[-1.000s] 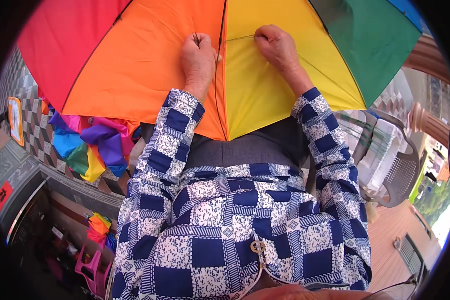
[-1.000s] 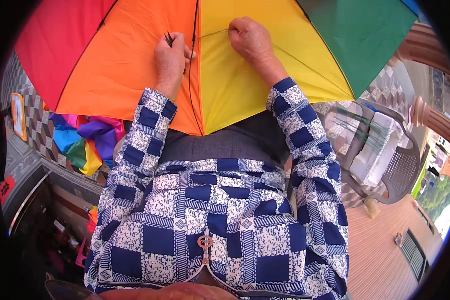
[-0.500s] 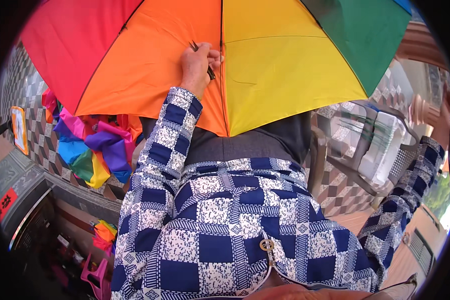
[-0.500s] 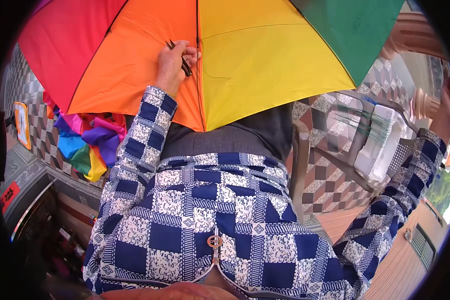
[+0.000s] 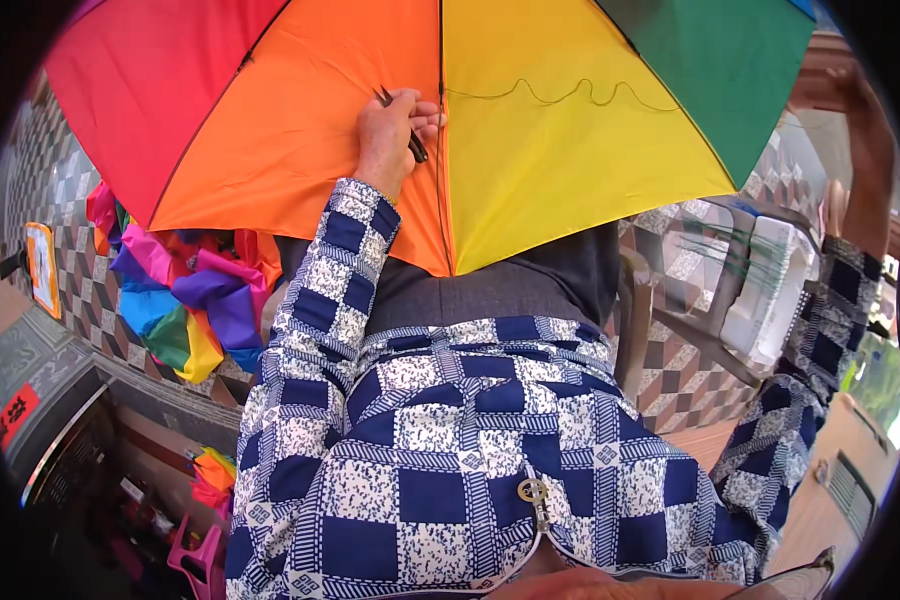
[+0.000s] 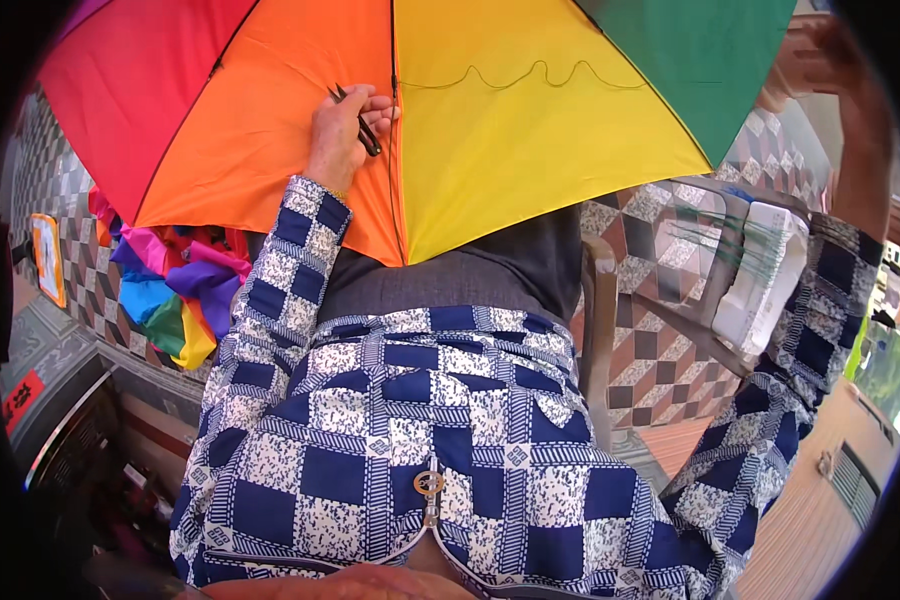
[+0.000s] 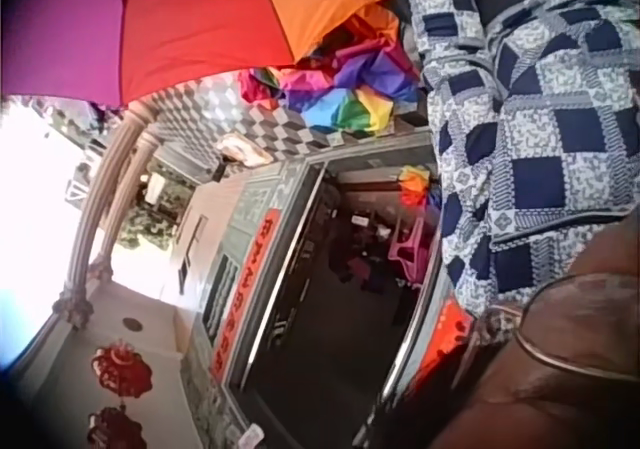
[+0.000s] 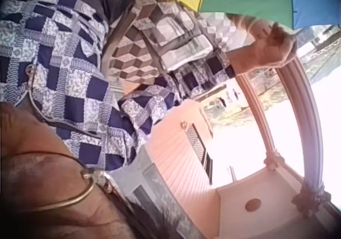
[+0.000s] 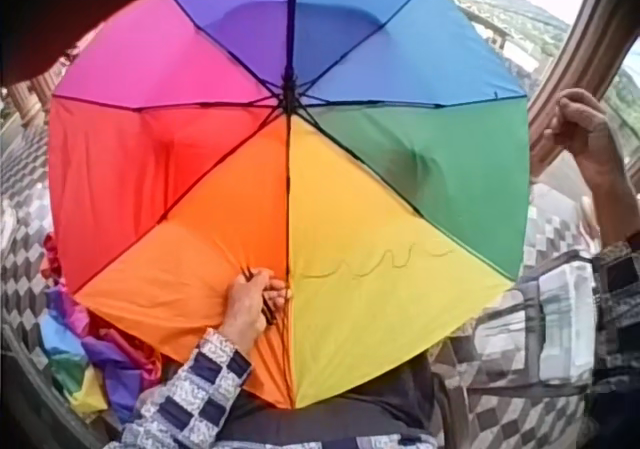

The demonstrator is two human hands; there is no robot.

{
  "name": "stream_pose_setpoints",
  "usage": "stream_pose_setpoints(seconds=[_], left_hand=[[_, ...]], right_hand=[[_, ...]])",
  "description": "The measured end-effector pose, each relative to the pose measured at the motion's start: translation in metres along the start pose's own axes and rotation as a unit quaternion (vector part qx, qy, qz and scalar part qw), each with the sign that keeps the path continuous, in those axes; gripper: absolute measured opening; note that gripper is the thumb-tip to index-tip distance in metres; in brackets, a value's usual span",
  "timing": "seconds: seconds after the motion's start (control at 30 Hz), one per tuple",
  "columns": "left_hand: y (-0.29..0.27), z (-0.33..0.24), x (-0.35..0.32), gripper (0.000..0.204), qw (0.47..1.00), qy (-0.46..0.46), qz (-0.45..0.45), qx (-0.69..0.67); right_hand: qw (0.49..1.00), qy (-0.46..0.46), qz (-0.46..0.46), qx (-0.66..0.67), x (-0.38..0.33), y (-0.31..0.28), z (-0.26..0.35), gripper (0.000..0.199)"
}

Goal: Repairing or assembling a colorful umbrella by attaching the fabric to the ribs.

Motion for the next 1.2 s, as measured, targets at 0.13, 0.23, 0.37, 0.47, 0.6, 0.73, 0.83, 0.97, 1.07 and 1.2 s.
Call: stream_pose_setpoints(seconds=[0.13,0.23,0.37,0.47,0.6,0.73,0.83,0.97,1.07,1.2], left_hand=[[0.000,0.000,-0.003,0.018,1.000,-0.018,-0.009,-0.015],[0.002,-0.003,-0.008,0.018,0.998,-0.031,-0.004,-0.045],[0.009,-0.002,-0.010,0.018,0.998,-0.038,-0.003,-0.059],[0.007,-0.001,-0.009,0.018,0.998,-0.039,-0.005,-0.057],[0.002,0.001,-0.006,0.019,0.998,-0.038,-0.009,-0.058],[-0.001,0.003,-0.004,0.019,0.998,-0.037,-0.010,-0.056],[-0.003,0.004,-0.002,0.020,0.998,-0.034,-0.011,-0.055],[-0.003,0.006,-0.001,0.019,0.998,-0.033,-0.010,-0.055],[-0.003,0.005,0.000,0.019,0.998,-0.031,-0.008,-0.055],[-0.003,0.004,-0.002,0.016,0.998,-0.021,-0.024,-0.050]], right_hand=[[0.956,-0.052,-0.229,-0.178,0.138,0.194,-0.135,0.011],[0.912,-0.029,-0.238,-0.332,0.181,0.257,-0.198,0.011],[0.841,-0.073,-0.266,-0.465,0.189,0.283,-0.212,0.010],[0.822,-0.071,-0.263,-0.500,0.196,0.293,-0.219,0.011],[0.815,-0.042,-0.233,-0.529,0.206,0.301,-0.232,0.012],[0.817,-0.025,-0.209,-0.538,0.211,0.303,-0.240,0.013],[0.826,-0.030,-0.195,-0.528,0.211,0.305,-0.242,0.013],[0.827,-0.038,-0.195,-0.526,0.211,0.303,-0.245,0.013],[0.825,-0.047,-0.203,-0.526,0.212,0.303,-0.243,0.013],[0.837,-0.061,-0.229,-0.492,0.215,0.306,-0.239,0.011]])
Point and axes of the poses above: each hand's wrist, its own x-axis towards the middle knuckle, its own y-axis out of the palm, z = x × y, the point moved 10 cm from there along x, towards the middle knuckle, and after that the axes turned 5 degrees about y, right-handed, at the moved point
